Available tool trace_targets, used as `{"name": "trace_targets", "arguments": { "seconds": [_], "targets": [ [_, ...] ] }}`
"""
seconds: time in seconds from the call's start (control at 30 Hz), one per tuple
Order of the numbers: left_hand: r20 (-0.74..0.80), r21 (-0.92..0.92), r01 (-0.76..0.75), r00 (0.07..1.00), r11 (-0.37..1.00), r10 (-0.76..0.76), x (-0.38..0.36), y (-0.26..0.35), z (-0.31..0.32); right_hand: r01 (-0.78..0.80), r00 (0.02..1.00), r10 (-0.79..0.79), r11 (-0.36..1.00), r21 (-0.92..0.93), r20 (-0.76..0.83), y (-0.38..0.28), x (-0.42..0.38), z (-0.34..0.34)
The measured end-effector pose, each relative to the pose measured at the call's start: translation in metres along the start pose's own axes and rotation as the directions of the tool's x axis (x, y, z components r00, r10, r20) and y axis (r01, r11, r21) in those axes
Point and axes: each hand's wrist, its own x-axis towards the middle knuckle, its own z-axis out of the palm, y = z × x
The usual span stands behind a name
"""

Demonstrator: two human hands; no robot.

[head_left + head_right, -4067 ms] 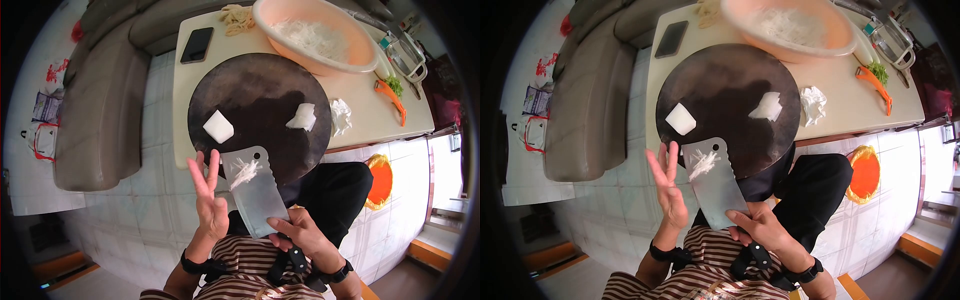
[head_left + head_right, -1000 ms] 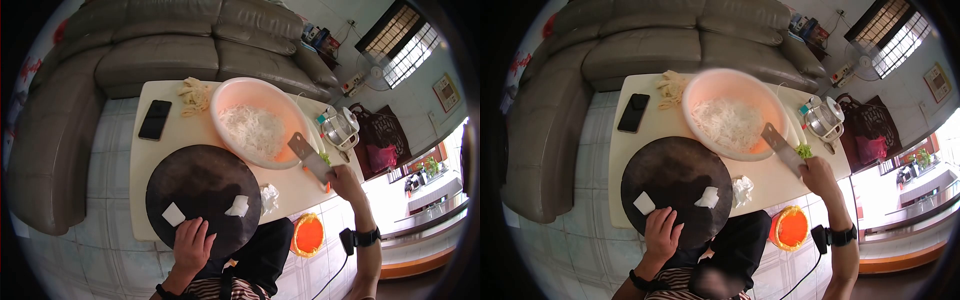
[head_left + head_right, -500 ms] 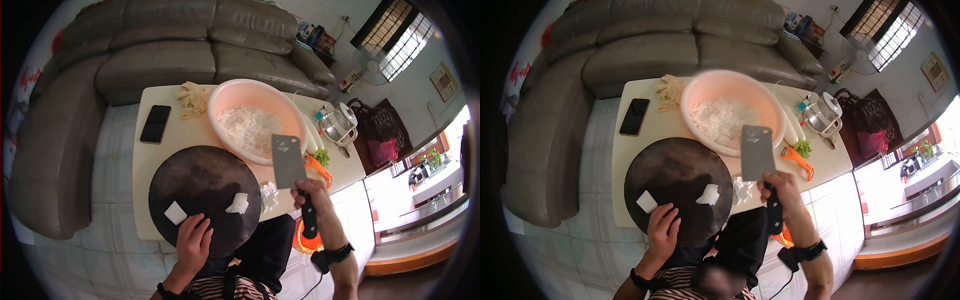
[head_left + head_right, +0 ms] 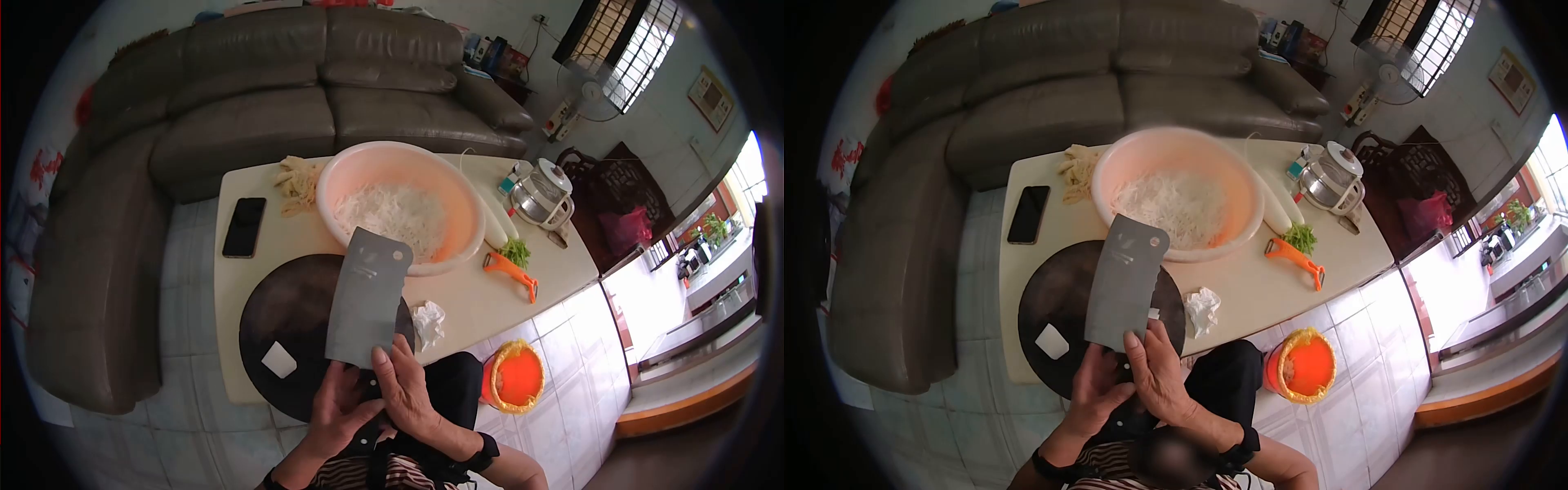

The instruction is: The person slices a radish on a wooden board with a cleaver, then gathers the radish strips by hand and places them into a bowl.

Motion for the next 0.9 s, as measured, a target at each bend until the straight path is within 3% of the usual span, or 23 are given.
{"name": "trace_targets", "arguments": {
  "seconds": [0.07,0.1,0.13,0.2,0.27,0.4,0.5,0.57,0.6,0.63,0.7,0.73,0.77,0.83,0.9],
  "targets": [
    [-0.015,-0.035,0.081,0.997,0.996,-0.081,0.001,0.011,-0.003,0.23,0.97,-0.16,0.853,-0.468,0.186,0.02,0.011,-0.016],
    [-0.025,-0.079,0.165,0.986,0.983,-0.167,0.001,0.016,-0.003,0.357,0.932,-0.293,0.651,-0.669,0.212,0.024,0.021,-0.027],
    [-0.065,-0.041,0.151,0.986,0.988,-0.153,0.006,0.018,-0.002,0.381,0.902,-0.391,0.528,-0.759,0.181,0.02,0.036,-0.043],
    [-0.053,-0.012,0.178,0.983,0.984,-0.178,0.012,0.027,-0.003,0.25,0.903,-0.423,0.381,-0.89,0.073,0.019,0.07,-0.075],
    [-0.034,0.011,0.235,0.972,0.972,-0.234,0.016,0.029,-0.006,0.237,0.899,-0.432,0.335,-0.912,0.075,0.03,0.094,-0.106],
    [-0.034,0.001,0.223,0.974,0.975,-0.222,0.024,0.029,-0.001,0.307,0.922,-0.345,0.367,-0.878,0.177,0.041,0.116,-0.135],
    [-0.047,0.013,0.249,0.968,0.968,-0.248,0.029,0.028,-0.003,0.293,0.933,-0.295,0.297,-0.909,0.204,0.042,0.139,-0.149],
    [-0.031,0.042,0.286,0.958,0.957,-0.285,0.032,0.028,-0.004,0.238,0.971,-0.066,0.27,-0.933,0.228,0.049,0.157,-0.161],
    [-0.033,0.046,0.291,0.957,0.956,-0.289,0.032,0.028,-0.004,0.252,0.96,-0.179,0.233,-0.939,0.214,0.055,0.159,-0.164],
    [-0.016,0.034,0.306,0.952,0.951,-0.305,0.034,0.03,-0.004,0.255,0.959,-0.182,0.237,-0.937,0.215,0.053,0.16,-0.165],
    [-0.021,0.01,0.317,0.948,0.948,-0.317,0.035,0.029,-0.002,0.306,0.901,-0.409,0.362,-0.881,0.145,0.041,0.16,-0.165],
    [-0.014,0.023,0.336,0.942,0.942,-0.336,0.037,0.03,-0.001,0.314,0.934,-0.298,0.421,-0.851,0.197,0.032,0.154,-0.165],
    [0.0,0.043,0.352,0.936,0.935,-0.353,0.04,0.031,-0.001,0.315,0.935,-0.296,0.427,-0.848,0.198,0.029,0.149,-0.16],
    [0.005,0.034,0.36,0.933,0.932,-0.361,0.043,0.028,0.0,0.503,0.864,-0.288,0.452,-0.737,0.413,0.026,0.132,-0.145],
    [0.018,-0.05,0.393,0.919,0.918,-0.393,0.048,0.026,0.001,0.597,0.802,-0.305,0.39,-0.701,0.514,0.022,0.116,-0.128]
  ]
}}
